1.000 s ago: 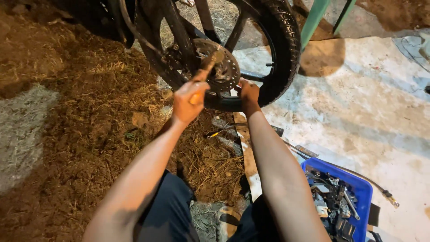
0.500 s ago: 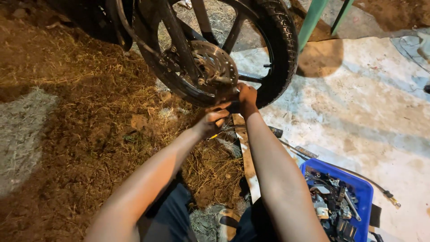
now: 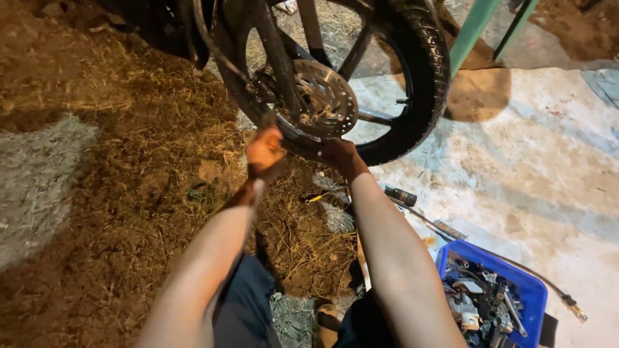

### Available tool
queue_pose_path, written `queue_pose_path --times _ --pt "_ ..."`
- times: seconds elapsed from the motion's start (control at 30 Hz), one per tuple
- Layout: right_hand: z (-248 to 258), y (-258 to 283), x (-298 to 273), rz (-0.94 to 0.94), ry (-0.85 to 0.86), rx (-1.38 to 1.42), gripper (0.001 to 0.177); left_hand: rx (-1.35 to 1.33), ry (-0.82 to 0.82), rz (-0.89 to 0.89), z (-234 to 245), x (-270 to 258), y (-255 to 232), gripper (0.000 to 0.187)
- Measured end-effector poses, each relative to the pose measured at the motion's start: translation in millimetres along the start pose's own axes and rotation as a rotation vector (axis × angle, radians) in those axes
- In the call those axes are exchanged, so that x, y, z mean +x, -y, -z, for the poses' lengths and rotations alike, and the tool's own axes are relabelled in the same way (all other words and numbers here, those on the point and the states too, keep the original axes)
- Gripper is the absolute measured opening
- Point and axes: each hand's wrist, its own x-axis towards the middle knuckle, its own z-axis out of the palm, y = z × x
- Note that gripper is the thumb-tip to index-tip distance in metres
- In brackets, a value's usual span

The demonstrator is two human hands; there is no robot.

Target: The person scrubs the rear wheel, chain, and exhaust of a motorcycle with a brush. They rinse the brush in a bucket of water and continue scrubbing the front wheel and brake disc.

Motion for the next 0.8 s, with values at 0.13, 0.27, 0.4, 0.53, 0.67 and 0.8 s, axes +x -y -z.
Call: queue_pose_path --times 0.13,0.27,0.4,0.53,0.67,0.8 --pt "-7 12 2 -0.293 -0.006 0.685 0.014 -0.974 -0.392 -0.264 -13 41 76 0.014" --pt "12 23 7 -0.328 0.023 0.768 0.018 -1.325 -0.319 -0.213 -14 29 67 0.027" --pt "59 41 22 -0.331 0.346 0.204 0.027 -0.722 -0.497 -0.465 -55 28 84 0.011" --pt "56 48 11 -0.004 0.275 -0.147 0.037 -1.268 -0.157 -0.162 -41 -13 -5 0.011" --pt "104 66 11 -0.083 0.346 0.049 0.030 -1.251 0.028 0.436 -18 -23 -49 0.017" --pt "72 56 1 -0.196 0.123 0.248 0.031 -1.178 0.254 0.301 4 -15 -44 0.023"
